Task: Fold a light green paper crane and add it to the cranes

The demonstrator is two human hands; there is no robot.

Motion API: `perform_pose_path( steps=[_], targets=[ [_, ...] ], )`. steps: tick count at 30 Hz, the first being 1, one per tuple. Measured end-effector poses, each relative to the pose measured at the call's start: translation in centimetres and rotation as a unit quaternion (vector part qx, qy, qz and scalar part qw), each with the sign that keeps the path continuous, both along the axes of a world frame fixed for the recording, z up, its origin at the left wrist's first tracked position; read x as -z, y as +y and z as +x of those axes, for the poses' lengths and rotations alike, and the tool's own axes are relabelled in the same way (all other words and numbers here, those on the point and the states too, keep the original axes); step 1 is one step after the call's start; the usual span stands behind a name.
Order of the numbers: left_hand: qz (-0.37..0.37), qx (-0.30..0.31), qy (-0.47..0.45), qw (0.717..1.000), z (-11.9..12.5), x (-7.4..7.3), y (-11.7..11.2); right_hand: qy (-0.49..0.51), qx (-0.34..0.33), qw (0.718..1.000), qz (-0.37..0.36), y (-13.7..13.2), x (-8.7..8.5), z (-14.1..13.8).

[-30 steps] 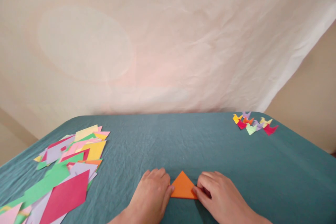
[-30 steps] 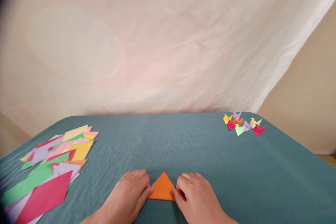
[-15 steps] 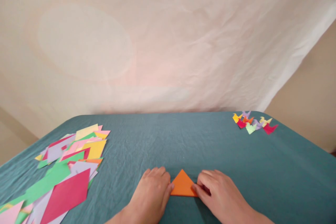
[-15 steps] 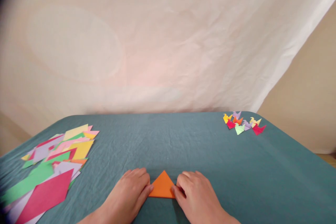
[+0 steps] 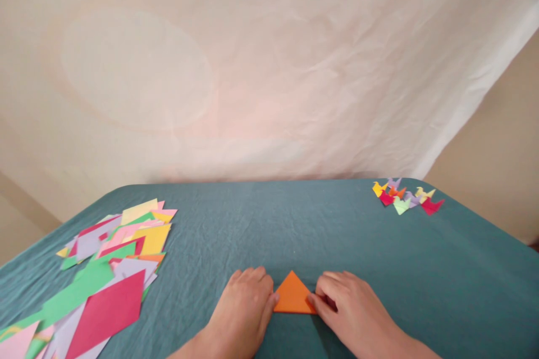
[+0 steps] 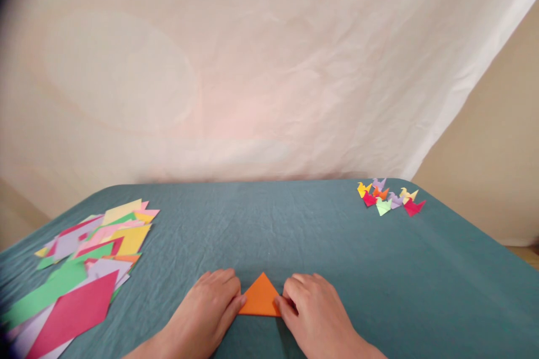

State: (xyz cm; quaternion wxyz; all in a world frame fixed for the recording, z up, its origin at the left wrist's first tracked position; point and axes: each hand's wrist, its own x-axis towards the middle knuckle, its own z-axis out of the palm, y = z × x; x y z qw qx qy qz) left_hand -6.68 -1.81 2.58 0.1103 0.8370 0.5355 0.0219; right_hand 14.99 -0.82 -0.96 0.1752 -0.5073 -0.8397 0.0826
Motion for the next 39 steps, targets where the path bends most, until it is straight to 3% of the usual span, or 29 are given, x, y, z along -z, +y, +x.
perform_pose_path(
  steps=[34, 39],
  targets=[
    [0.006, -0.001, -0.006, 1.0, -0.14, 0.19, -0.04, 0.005, 0.008, 1.0, -0.004, 0.06, 0.06, -0.03],
    [0.0, -0.014, -0.043, 0.999, -0.07, -0.43, -0.02, 0.009, 0.009, 1.0, 0.001, 0.08, 0.02, -0.11]
  ],
)
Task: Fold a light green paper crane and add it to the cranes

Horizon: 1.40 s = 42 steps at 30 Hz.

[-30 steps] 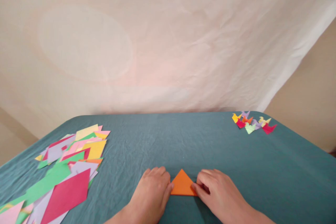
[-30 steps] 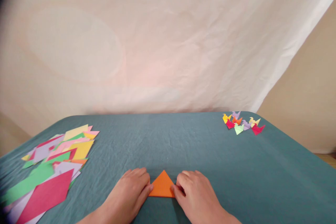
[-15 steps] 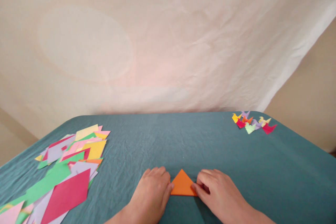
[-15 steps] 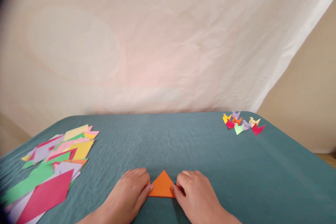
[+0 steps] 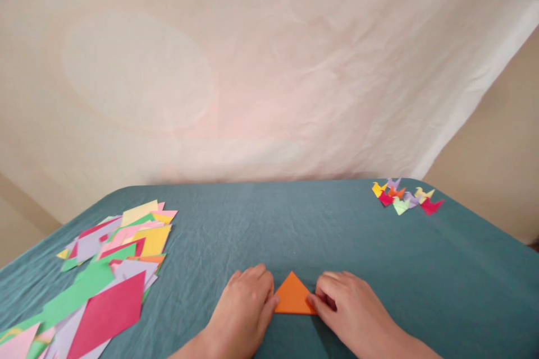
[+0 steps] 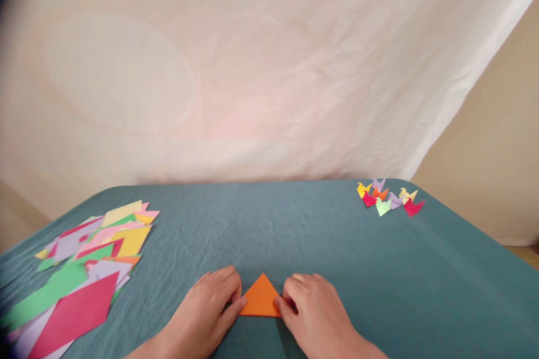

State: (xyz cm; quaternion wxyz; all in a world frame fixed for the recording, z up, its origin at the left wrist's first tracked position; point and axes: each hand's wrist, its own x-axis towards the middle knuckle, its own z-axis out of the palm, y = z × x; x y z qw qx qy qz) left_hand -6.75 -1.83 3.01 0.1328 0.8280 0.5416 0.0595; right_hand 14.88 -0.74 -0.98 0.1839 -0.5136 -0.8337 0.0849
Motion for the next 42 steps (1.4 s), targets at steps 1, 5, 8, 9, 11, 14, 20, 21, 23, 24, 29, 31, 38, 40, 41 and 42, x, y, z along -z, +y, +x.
perform_pose_path(
  steps=[1, 5, 8, 9, 11, 14, 20, 21, 23, 24, 29, 31, 38, 40, 41, 42],
  targets=[
    [0.001, 0.012, -0.017, 1.0, 0.0, -0.3, 0.1, 0.001, -0.001, 1.0, 0.002, 0.0, 0.1, 0.0],
    [-0.012, 0.136, -0.055, 0.989, 0.2, -1.3, 0.3, 0.01, -0.005, 1.0, 0.003, -0.1, 0.2, 0.0],
    [-0.024, 0.183, -0.042, 0.982, 0.3, -1.8, 0.3, 0.041, -0.018, 0.999, 0.013, -0.4, -0.3, -0.1],
    [-0.024, 0.187, -0.038, 0.981, 0.3, -1.9, 0.3, 0.054, -0.037, 0.997, 0.027, -0.5, -0.6, -0.1],
    [-0.022, 0.189, -0.038, 0.981, 0.3, -2.0, 0.1, 0.067, -0.097, 0.99, 0.072, -0.8, -1.2, -0.3],
    [-0.022, 0.183, -0.057, 0.981, 0.2, -2.0, 0.0, 0.052, -0.173, 0.976, 0.121, -1.3, -1.6, -0.8],
    [-0.023, 0.188, -0.084, 0.978, 0.0, -2.2, 0.1, 0.019, -0.191, 0.975, 0.11, -1.6, -1.0, -1.1],
    [-0.022, 0.194, -0.083, 0.977, -0.1, -2.2, 0.2, 0.017, -0.194, 0.975, 0.109, -1.6, -0.9, -1.1],
    [-0.015, 0.212, -0.081, 0.974, -0.3, -2.3, 0.3, 0.008, -0.202, 0.973, 0.11, -1.5, -0.9, -1.0],
    [-0.01, 0.226, -0.08, 0.971, -0.5, -2.3, 0.4, 0.002, -0.207, 0.972, 0.111, -1.4, -0.9, -0.9],
    [0.029, 0.289, -0.077, 0.954, -1.1, -2.3, 0.8, -0.031, -0.22, 0.969, 0.105, -1.1, -1.0, -0.7],
    [0.04, 0.295, -0.069, 0.952, -1.2, -2.3, 0.9, -0.037, -0.218, 0.97, 0.099, -1.0, -1.0, -0.7],
    [0.081, 0.3, -0.019, 0.95, -1.4, -2.0, 0.7, -0.033, -0.199, 0.976, 0.086, -0.9, -1.0, -0.4],
    [0.101, 0.299, 0.003, 0.949, -1.6, -1.5, 0.7, -0.03, -0.188, 0.979, 0.07, -0.7, -1.1, -0.1],
    [0.109, 0.302, 0.015, 0.947, -1.7, -1.3, 0.7, -0.028, -0.182, 0.981, 0.063, -0.6, -1.2, 0.1],
    [0.116, 0.305, 0.026, 0.945, -1.8, -1.0, 0.7, -0.026, -0.179, 0.982, 0.055, -0.5, -1.3, 0.3]
  ],
)
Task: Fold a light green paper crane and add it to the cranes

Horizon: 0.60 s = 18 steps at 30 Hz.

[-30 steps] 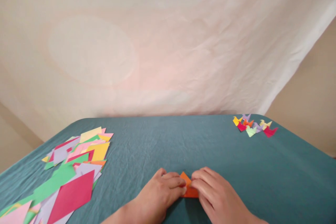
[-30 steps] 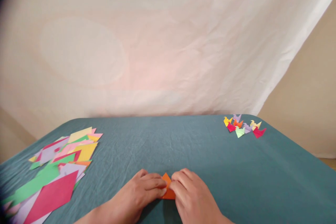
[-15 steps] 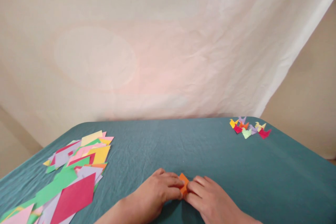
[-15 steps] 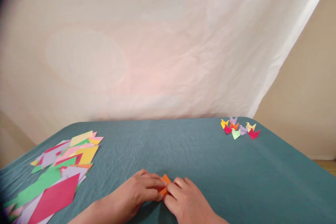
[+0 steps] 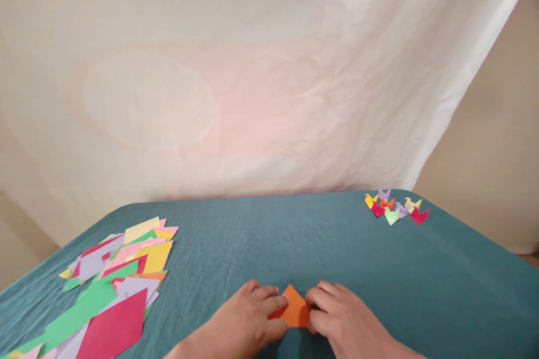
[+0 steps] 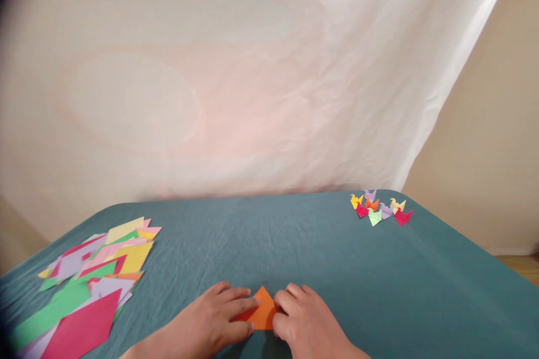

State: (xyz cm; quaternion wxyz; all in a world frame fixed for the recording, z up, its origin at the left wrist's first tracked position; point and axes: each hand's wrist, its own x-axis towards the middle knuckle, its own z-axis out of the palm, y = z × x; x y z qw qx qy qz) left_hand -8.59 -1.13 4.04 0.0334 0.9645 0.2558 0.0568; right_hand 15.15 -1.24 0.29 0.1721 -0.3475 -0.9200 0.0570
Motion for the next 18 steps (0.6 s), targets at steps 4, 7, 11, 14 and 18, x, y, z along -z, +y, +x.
perform_pose_path(
  steps=[4, 7, 11, 14, 18],
  targets=[
    [0.035, -0.002, 0.013, 0.999, -0.4, 0.9, 0.1, 0.003, 0.009, 1.0, -0.021, 0.3, -0.1, 0.7],
    [0.061, -0.007, 0.006, 0.998, -0.7, 1.6, 0.2, 0.0, 0.018, 0.999, -0.029, 0.4, -0.1, 1.0],
    [0.086, -0.022, -0.016, 0.996, -1.4, 2.3, 0.3, -0.008, 0.031, 0.999, -0.04, 0.4, -0.1, 1.3],
    [0.078, -0.033, -0.007, 0.996, -2.1, 2.6, 0.3, -0.019, 0.04, 0.998, -0.044, 0.4, -0.2, 1.4],
    [0.043, -0.035, 0.013, 0.998, -2.4, 2.4, 0.3, -0.031, 0.036, 0.998, -0.045, 0.4, -0.4, 1.5]
  ],
)
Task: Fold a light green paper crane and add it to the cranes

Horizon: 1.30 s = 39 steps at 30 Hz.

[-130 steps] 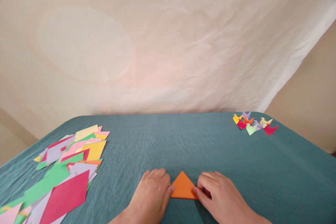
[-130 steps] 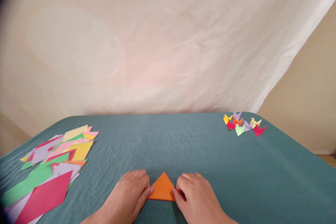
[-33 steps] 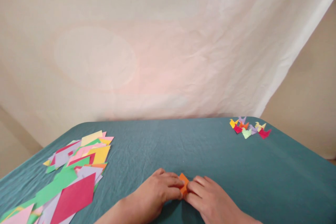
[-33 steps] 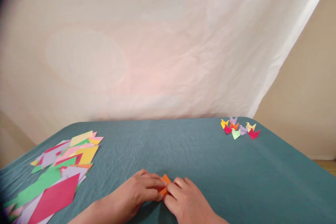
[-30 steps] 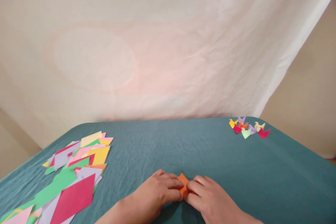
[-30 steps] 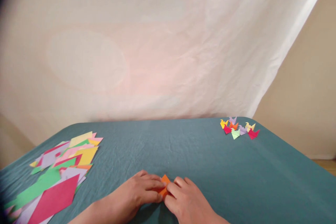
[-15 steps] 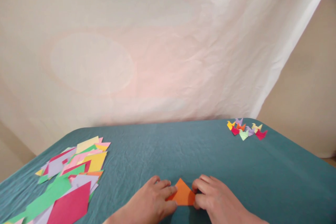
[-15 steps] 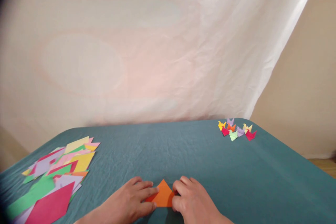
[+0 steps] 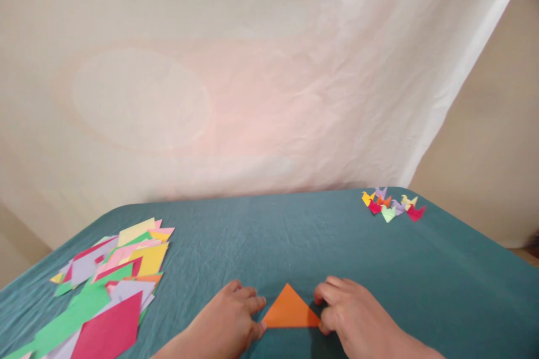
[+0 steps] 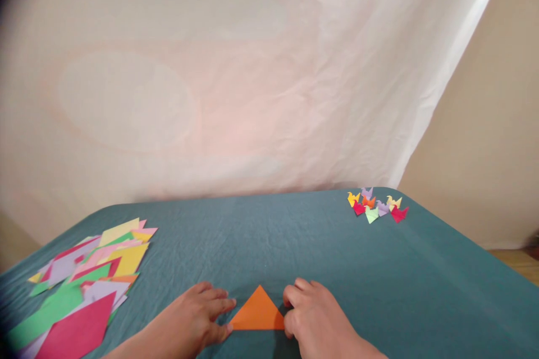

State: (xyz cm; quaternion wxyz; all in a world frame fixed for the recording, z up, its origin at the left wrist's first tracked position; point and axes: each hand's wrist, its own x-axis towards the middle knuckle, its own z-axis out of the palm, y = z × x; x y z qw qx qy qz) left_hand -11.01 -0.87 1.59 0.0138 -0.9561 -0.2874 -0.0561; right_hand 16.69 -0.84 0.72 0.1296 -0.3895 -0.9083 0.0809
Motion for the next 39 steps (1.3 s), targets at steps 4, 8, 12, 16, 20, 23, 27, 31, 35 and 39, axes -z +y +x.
perform_pose_path(
  steps=[4, 8, 12, 16, 20, 23, 27, 31, 35, 39],
  targets=[
    [-0.021, -0.019, 0.0, 1.0, 0.1, -0.3, -0.1, -0.012, -0.001, 1.0, -0.005, 0.0, -0.2, 0.0],
    [-0.029, -0.046, -0.009, 0.998, 0.1, 0.0, -0.1, -0.027, 0.004, 1.0, -0.007, 0.0, -0.3, 0.0],
    [-0.034, -0.056, -0.023, 0.998, 0.0, 0.5, 0.7, -0.01, -0.007, 1.0, 0.005, 0.1, 0.2, 0.2],
    [-0.041, -0.045, -0.086, 0.994, 0.4, -0.3, 0.8, 0.1, 0.045, 0.994, -0.005, 0.5, 0.8, 0.4],
    [-0.061, -0.145, -0.169, 0.973, 1.5, -0.8, 0.3, 0.233, 0.097, 0.966, -0.06, 0.8, 0.8, 0.1],
    [-0.092, -0.158, -0.162, 0.97, 2.1, 0.3, 0.2, 0.26, 0.086, 0.957, -0.095, 0.7, 0.7, -0.6],
    [-0.129, -0.167, -0.169, 0.963, 2.7, 1.6, 0.1, 0.26, 0.054, 0.957, -0.119, 0.4, 0.5, -1.3],
    [-0.116, -0.146, -0.207, 0.96, 3.2, 1.4, -0.3, 0.286, 0.015, 0.949, -0.134, 0.2, 0.1, -1.3],
    [-0.071, -0.098, -0.212, 0.97, 3.3, 1.4, 0.0, 0.267, -0.012, 0.955, -0.126, 0.1, 0.1, -1.4],
    [-0.035, -0.015, -0.234, 0.972, 3.3, 1.7, 0.6, 0.244, -0.044, 0.965, -0.08, 0.3, 0.4, -1.7]
  ],
)
